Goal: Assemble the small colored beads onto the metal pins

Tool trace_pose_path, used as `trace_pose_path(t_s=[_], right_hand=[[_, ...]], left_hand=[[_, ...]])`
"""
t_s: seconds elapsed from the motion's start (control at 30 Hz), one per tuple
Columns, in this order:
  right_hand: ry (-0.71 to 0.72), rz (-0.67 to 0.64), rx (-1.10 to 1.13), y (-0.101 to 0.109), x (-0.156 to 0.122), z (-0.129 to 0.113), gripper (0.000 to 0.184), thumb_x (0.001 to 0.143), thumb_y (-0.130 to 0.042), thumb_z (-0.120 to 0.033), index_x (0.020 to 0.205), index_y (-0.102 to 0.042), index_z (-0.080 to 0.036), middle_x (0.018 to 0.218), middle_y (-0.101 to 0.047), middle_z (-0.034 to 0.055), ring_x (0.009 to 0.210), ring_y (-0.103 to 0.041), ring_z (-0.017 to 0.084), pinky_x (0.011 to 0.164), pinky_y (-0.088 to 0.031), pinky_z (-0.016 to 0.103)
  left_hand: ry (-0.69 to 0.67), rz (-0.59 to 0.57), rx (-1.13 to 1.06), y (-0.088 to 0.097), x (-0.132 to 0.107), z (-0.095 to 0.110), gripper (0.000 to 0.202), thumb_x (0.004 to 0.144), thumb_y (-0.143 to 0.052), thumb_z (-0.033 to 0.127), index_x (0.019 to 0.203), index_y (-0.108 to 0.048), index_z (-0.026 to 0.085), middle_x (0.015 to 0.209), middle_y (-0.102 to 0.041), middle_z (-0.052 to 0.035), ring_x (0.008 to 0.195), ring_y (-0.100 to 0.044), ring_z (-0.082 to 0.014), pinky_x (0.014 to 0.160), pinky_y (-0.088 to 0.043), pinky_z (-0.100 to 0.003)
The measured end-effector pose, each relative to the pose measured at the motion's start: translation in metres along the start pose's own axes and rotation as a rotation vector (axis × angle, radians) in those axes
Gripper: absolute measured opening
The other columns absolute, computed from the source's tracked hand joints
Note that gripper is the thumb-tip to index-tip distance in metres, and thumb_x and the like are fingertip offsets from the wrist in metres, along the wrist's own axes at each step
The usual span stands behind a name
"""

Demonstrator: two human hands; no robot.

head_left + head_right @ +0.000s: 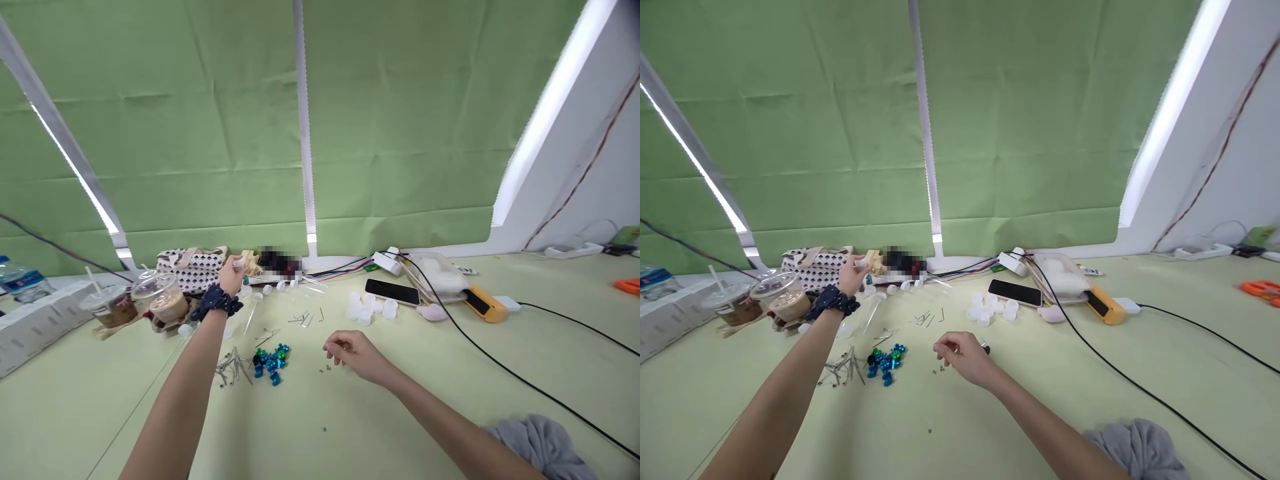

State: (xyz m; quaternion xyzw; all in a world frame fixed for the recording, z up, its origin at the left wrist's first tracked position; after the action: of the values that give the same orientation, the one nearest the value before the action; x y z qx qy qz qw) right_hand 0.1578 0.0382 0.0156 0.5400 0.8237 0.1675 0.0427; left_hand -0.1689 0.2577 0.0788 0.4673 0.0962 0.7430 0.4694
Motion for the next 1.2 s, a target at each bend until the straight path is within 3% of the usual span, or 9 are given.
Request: trace_pose_path(t_s=[0.2,0.53,0.67,0.9,1.03,1.1,1.2], right_hand=[[-0.023,-0.017,-0.009,-0.002,0.000,0.005,0.032,0.083,-0.048,-0.045,0.084,-0.062,-0.016,0.078,-0.065,0.0045,0.061,-0.058,0.012,0.058,-0.045,0.024],[-0.034,-0.048,-0.036,-0.004,-0.001,0.008,0.033,0.082,-0.049,-0.046,0.083,-0.062,-0.016,0.078,-0.065,0.0052,0.064,-0.059,0.013,0.058,-0.045,0.024],[-0.011,-0.011,-0.166,0.001,0.001,0.017,0.029,0.083,-0.047,-0.041,0.082,-0.062,-0.017,0.076,-0.064,0.0035,0.064,-0.057,0.013,0.057,-0.044,0.024],[0.085,0.133,-0.530,0.012,0.004,0.026,0.016,0.083,-0.048,-0.027,0.078,-0.061,-0.017,0.080,-0.061,0.0049,0.076,-0.055,0.016,0.067,-0.042,0.029],[0.114,0.116,-0.596,0.010,0.003,0.027,0.015,0.084,-0.049,-0.026,0.081,-0.061,-0.017,0.083,-0.060,0.0062,0.084,-0.054,0.018,0.074,-0.041,0.032],[0.120,0.106,-0.630,0.009,0.002,0.028,0.016,0.085,-0.049,-0.027,0.083,-0.061,-0.017,0.085,-0.060,0.0067,0.085,-0.053,0.019,0.076,-0.040,0.032],[0.123,0.091,-0.679,0.008,0.003,0.032,0.016,0.085,-0.049,-0.027,0.084,-0.062,-0.017,0.085,-0.059,0.0068,0.087,-0.053,0.019,0.078,-0.039,0.033]], left_hand=[[-0.034,0.015,0.032,-0.013,-0.006,-0.001,0.037,0.065,-0.062,0.022,0.100,-0.053,0.016,0.090,-0.062,-0.0048,0.076,-0.059,-0.0169,0.070,-0.046,-0.028],[-0.071,-0.018,0.130,-0.006,-0.011,0.015,0.037,0.064,-0.064,0.023,0.099,-0.055,0.014,0.091,-0.061,-0.0068,0.077,-0.055,-0.0188,0.076,-0.044,-0.032],[-0.078,-0.057,0.146,-0.005,-0.016,0.017,0.037,0.066,-0.064,0.024,0.101,-0.054,0.015,0.095,-0.060,-0.0076,0.082,-0.057,-0.0207,0.076,-0.044,-0.032],[-0.150,0.027,0.206,0.016,-0.036,0.042,0.060,0.067,-0.067,0.022,0.121,-0.041,0.017,0.120,-0.048,-0.0127,0.110,-0.047,-0.0285,0.090,-0.039,-0.038],[-0.120,0.104,0.237,0.031,-0.069,0.055,0.053,0.071,-0.064,0.030,0.119,-0.044,0.015,0.123,-0.041,-0.0153,0.108,-0.048,-0.0298,0.086,-0.041,-0.040],[-0.118,0.036,0.210,0.030,-0.094,0.064,0.041,0.074,-0.060,0.035,0.109,-0.051,0.015,0.112,-0.047,-0.0133,0.101,-0.051,-0.0279,0.084,-0.042,-0.039],[-0.210,-0.305,0.094,0.008,-0.142,0.088,0.027,0.078,-0.055,0.041,0.093,-0.059,0.019,0.092,-0.057,-0.0077,0.088,-0.055,-0.0233,0.080,-0.044,-0.037]])
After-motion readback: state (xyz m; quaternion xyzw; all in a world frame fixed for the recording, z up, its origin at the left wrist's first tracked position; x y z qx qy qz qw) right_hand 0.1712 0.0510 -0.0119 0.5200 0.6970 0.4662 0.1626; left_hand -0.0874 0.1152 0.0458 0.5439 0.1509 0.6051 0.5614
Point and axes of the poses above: each hand's wrist, its own x-axis towards the middle knuckle, its own y-axis out of the back of the hand, z = x × y, the point moved 8 cm from there along x, towards the middle knuckle
